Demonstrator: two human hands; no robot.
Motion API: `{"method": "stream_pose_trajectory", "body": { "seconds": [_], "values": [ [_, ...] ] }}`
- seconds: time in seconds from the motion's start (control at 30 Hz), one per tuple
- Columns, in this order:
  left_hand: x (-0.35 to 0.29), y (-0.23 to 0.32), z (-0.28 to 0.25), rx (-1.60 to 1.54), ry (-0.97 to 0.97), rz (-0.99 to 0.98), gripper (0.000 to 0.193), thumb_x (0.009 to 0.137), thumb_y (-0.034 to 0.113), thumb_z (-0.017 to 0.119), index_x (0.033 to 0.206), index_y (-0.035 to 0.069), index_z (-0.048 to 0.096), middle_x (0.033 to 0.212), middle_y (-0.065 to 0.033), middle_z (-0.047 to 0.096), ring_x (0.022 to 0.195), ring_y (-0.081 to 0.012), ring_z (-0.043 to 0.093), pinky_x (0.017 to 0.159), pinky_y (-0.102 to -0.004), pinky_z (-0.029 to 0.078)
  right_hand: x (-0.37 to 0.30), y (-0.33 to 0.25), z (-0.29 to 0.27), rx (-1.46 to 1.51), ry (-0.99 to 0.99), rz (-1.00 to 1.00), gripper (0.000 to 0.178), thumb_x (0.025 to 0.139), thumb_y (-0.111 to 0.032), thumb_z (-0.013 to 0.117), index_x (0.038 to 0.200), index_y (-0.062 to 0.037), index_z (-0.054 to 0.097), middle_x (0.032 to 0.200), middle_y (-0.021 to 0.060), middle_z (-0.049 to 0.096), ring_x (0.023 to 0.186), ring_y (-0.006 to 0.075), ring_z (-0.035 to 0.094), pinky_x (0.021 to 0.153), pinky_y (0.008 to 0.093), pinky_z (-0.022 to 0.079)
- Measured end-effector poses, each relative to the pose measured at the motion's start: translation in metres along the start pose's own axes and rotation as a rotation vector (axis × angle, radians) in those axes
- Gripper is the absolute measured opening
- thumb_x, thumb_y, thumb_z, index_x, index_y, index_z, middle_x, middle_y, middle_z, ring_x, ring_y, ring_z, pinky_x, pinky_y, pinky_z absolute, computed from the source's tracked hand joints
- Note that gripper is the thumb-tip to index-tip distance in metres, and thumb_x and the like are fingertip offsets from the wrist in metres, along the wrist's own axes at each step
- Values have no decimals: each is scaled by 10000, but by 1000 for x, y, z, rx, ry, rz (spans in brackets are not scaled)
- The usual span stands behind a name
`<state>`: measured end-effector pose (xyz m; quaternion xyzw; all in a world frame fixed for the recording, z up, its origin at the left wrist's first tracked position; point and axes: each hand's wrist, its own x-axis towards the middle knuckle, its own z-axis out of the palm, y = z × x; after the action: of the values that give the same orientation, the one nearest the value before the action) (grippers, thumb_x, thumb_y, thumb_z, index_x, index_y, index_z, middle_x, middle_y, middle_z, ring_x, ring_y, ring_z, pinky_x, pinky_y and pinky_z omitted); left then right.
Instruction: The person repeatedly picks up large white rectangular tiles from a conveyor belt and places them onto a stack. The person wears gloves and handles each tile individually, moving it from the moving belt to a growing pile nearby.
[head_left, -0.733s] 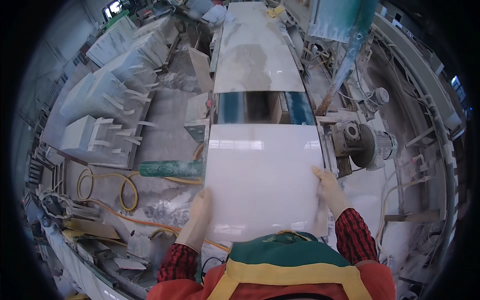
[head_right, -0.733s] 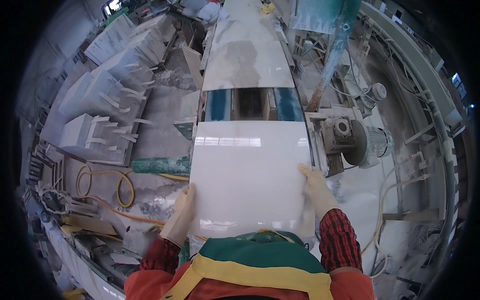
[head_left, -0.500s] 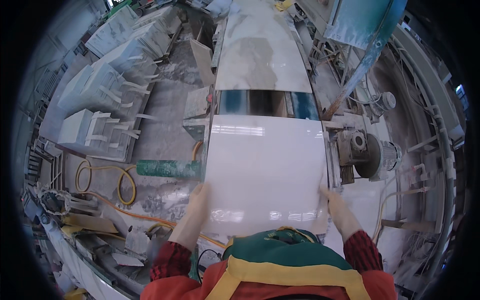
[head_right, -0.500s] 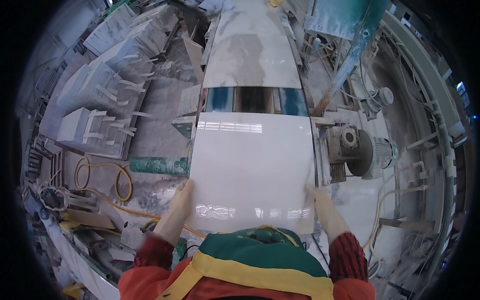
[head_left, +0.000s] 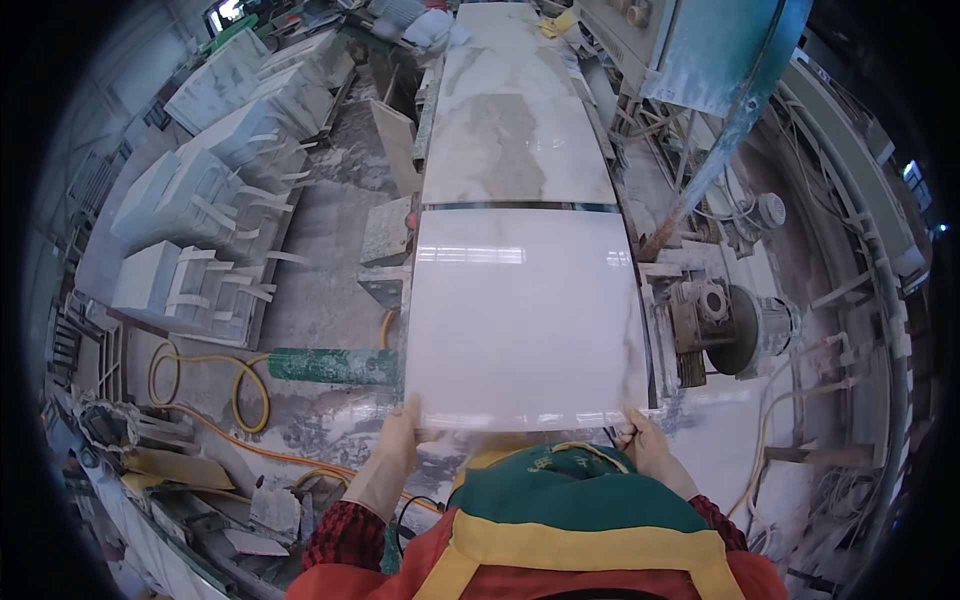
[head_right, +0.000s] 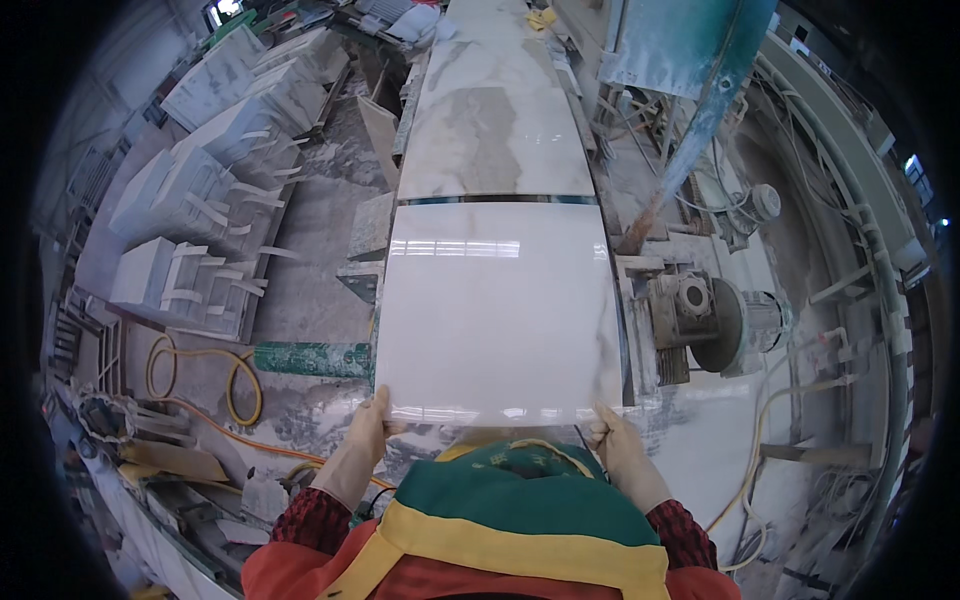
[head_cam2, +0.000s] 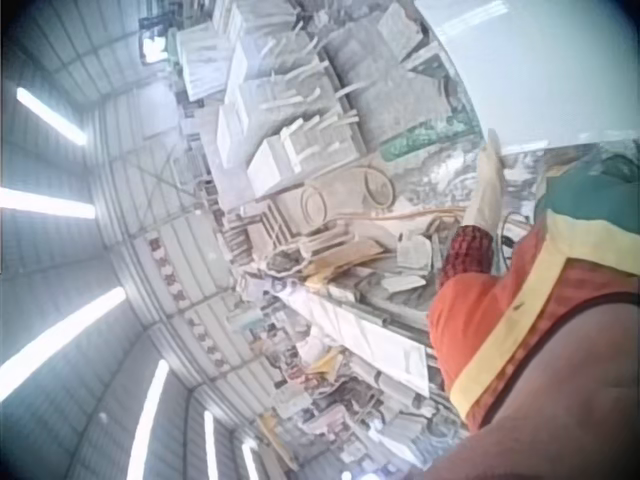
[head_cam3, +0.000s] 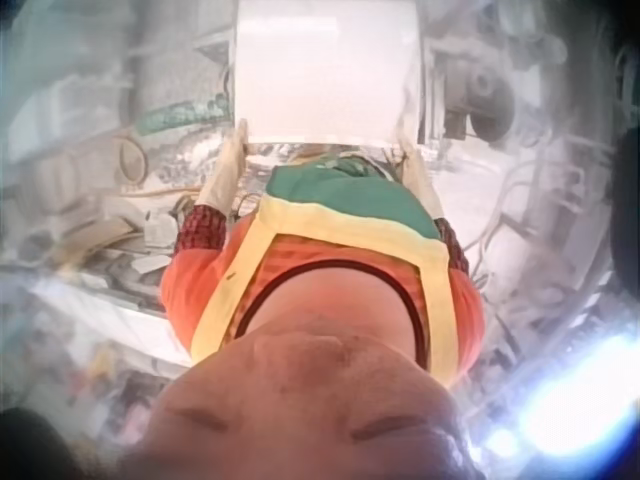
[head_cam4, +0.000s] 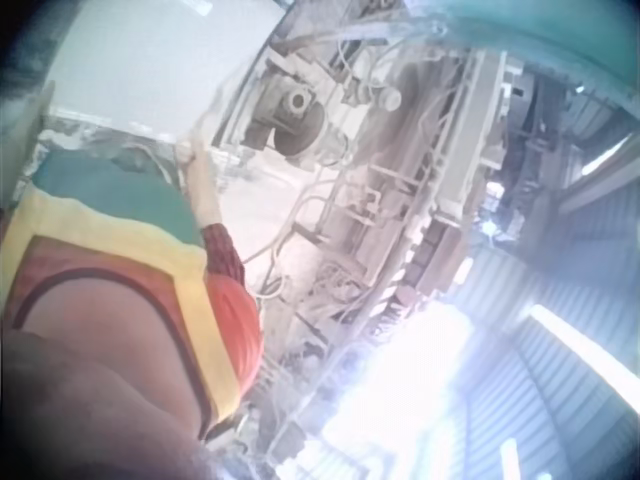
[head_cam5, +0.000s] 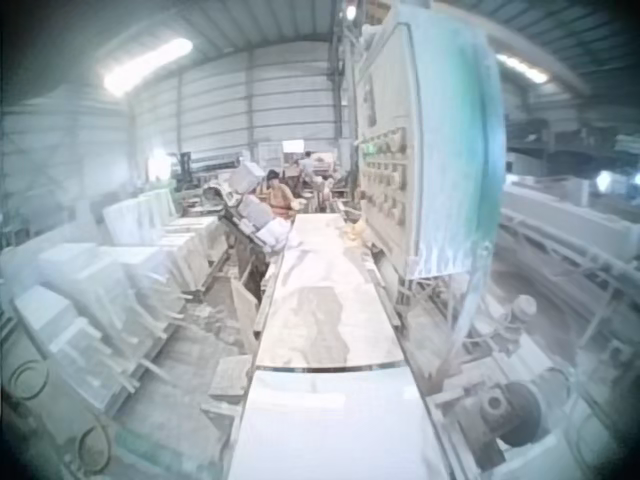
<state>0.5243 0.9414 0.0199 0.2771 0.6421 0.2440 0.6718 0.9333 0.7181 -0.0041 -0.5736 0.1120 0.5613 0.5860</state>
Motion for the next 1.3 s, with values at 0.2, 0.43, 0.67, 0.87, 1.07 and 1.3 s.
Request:
{"method": "stream_pose_trajectory", "body": {
  "seconds": [0.2, 0.43, 0.67, 0.87, 1.07, 1.3],
  "values": [
    [8, -58, -17, -305, -209, -87, 487, 1160, 474, 554, 1240, 6, 664, 986, -91, 735, 769, -203, 700, 698, -326, 606, -1, 24, 5, 161, -60, 120, 395, 1096, -442, 703, 1147, -50, 683, 911, 78, 695, 735, 186, 625, 709, 341, 574],
    [-23, -35, 14, -82, -389, -60, 509, 1158, 516, 560, 1107, 19, 655, 982, -99, 706, 837, -176, 689, 781, -322, 593, 11, 27, 32, -364, -37, 114, 576, 1153, -528, 550, 1258, 27, 667, 992, 183, 778, 787, 216, 743, 712, 340, 654],
    [1, -43, 15, -143, -428, -87, 505, 1130, 556, 589, 908, 111, 499, 818, 21, 463, 699, -91, 445, 639, -274, 425, -13, 2, 73, -346, -8, 20, 566, 1156, -535, 546, 1164, 27, 620, 865, 97, 699, 698, 122, 618, 599, 276, 549],
    [-1, -26, 27, -154, -413, -46, 502, 1136, 539, 588, 929, 90, 509, 817, 24, 455, 694, -91, 426, 629, -281, 403, 18, 10, 53, -199, -97, 38, 577, 1154, -523, 557, 1202, 49, 617, 880, 139, 742, 683, 152, 656, 585, 309, 583],
    [13, -24, 31, -164, -429, -53, 492, 1151, 514, 580, 947, 74, 500, 821, 34, 413, 699, -91, 391, 627, -285, 370, 49, 14, 38, -270, -99, -10, 635, 1135, -536, 579, 1201, 87, 683, 961, 250, 808, 687, 276, 763, 623, 391, 651],
    [49, -47, 9, -97, -499, -73, 677, 1132, 538, 588, 1283, -119, 653, 1117, -243, 775, 944, -296, 772, 868, -422, 646, 51, 5, 44, -290, -138, 20, 605, 1148, -545, 546, 1202, 41, 685, 911, 215, 803, 677, 220, 737, 622, 345, 641]
  ]
}}
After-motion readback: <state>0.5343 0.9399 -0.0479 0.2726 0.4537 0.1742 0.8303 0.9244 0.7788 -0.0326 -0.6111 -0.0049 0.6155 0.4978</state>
